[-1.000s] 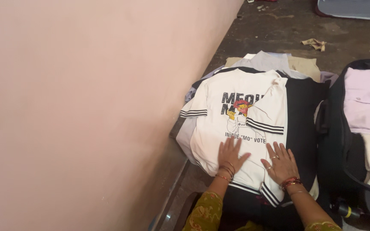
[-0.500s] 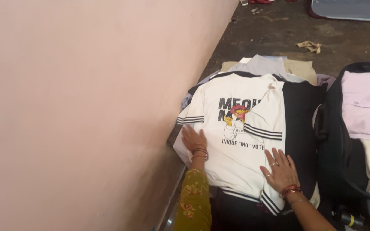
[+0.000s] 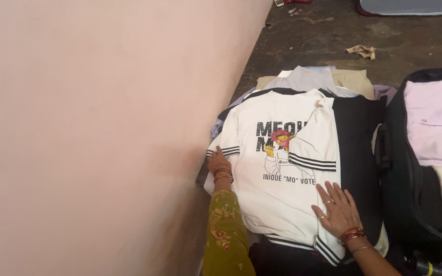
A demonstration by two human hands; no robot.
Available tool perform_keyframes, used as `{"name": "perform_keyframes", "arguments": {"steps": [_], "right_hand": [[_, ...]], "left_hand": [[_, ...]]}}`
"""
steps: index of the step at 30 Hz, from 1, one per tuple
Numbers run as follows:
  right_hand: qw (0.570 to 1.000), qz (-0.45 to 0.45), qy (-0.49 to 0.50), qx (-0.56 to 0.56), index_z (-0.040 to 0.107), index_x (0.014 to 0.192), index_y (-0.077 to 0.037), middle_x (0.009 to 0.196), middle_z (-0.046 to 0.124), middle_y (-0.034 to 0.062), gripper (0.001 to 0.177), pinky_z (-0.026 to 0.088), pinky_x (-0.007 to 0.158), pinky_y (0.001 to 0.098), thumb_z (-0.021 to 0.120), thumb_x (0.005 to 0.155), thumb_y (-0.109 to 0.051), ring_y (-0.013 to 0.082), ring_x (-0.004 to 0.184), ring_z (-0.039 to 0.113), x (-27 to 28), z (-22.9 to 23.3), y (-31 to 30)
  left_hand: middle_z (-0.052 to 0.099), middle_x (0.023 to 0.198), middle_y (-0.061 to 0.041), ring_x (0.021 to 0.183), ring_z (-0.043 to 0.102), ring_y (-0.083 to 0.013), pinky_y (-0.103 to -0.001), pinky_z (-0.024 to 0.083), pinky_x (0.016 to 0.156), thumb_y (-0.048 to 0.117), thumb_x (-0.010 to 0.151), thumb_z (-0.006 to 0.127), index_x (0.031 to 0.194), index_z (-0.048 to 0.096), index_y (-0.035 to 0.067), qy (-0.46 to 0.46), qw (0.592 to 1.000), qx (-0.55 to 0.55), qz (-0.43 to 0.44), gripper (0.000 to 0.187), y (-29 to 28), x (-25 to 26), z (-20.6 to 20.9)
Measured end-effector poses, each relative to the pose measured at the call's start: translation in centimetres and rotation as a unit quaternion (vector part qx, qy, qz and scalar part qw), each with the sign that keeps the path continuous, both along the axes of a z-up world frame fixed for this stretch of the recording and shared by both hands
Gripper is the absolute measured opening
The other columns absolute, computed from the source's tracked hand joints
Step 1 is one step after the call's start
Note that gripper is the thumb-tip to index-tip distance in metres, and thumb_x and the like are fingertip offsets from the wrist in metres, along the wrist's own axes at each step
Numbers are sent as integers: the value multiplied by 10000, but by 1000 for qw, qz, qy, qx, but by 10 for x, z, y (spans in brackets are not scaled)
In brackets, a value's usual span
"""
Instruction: The person folds a pink long-sleeved shirt and a white t-shirt with black stripes by hand and places them into an open black suitcase.
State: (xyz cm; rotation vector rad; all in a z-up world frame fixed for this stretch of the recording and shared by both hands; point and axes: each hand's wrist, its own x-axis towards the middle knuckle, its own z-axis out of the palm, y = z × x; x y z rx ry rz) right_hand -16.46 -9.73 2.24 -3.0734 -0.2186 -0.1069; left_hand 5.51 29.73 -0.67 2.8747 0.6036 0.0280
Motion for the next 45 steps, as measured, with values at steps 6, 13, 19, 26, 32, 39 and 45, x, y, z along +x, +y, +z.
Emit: {"name": "perform_keyframes", "arguments": {"steps": [6,13,19,26,32,39,45], "right_hand": [[1000,-1,-10,1,335,1532,-282,1598,340,63,718,181,1229,445,332,916,-651,235,1507,248,0,-2,0],[1000,-8,-3,20,347,1536,-288,1594,352,69,712,180,1235,439,335,922,-648,234,1505,263,-1,-3,0],[999,3,-26,19,357,1546,-274,1601,354,88,717,190,1234,449,329,933,-645,254,1513,270,1,-4,-1],[1000,-4,1,8,338,1545,-281,1597,347,82,722,194,1227,451,333,925,-651,246,1503,264,2,-5,-1],[1000,-5,-6,24,351,1544,-278,1598,355,79,726,194,1234,444,337,923,-653,244,1505,273,1,0,-2],[999,-13,30,-9,313,1549,-303,1610,324,52,725,183,1234,436,329,924,-670,224,1511,248,1,2,-1],[1000,-14,20,-6,304,1551,-307,1610,327,48,720,185,1239,435,315,926,-664,219,1510,247,-1,6,0]], "left_hand": [[711,1151,-116,1150,650,-318,-400,567,918,183,865,691,957,751,120,-50,998,46,14,127,2,9,13],[728,898,-239,860,702,-446,-524,559,759,444,1000,564,1006,704,100,-271,945,-175,49,372,-40,48,43],[705,961,-210,871,679,-387,-468,525,743,395,1040,524,1055,649,49,-360,847,-376,-107,367,-131,118,49],[583,1229,-190,1115,574,-340,-441,461,931,405,1016,539,1295,505,39,-133,788,-555,-233,462,-230,111,34],[277,1652,-171,1544,226,-298,-526,210,1221,551,950,588,1550,336,55,50,966,-113,-226,818,-214,44,1],[340,1626,-135,1510,275,-295,-518,220,1201,523,876,637,1533,396,70,-113,969,-14,-218,833,-138,-5,-19],[484,1504,-144,1309,537,-343,-498,400,1101,488,961,611,1377,565,68,-102,981,-63,-152,593,-155,21,13]]}}
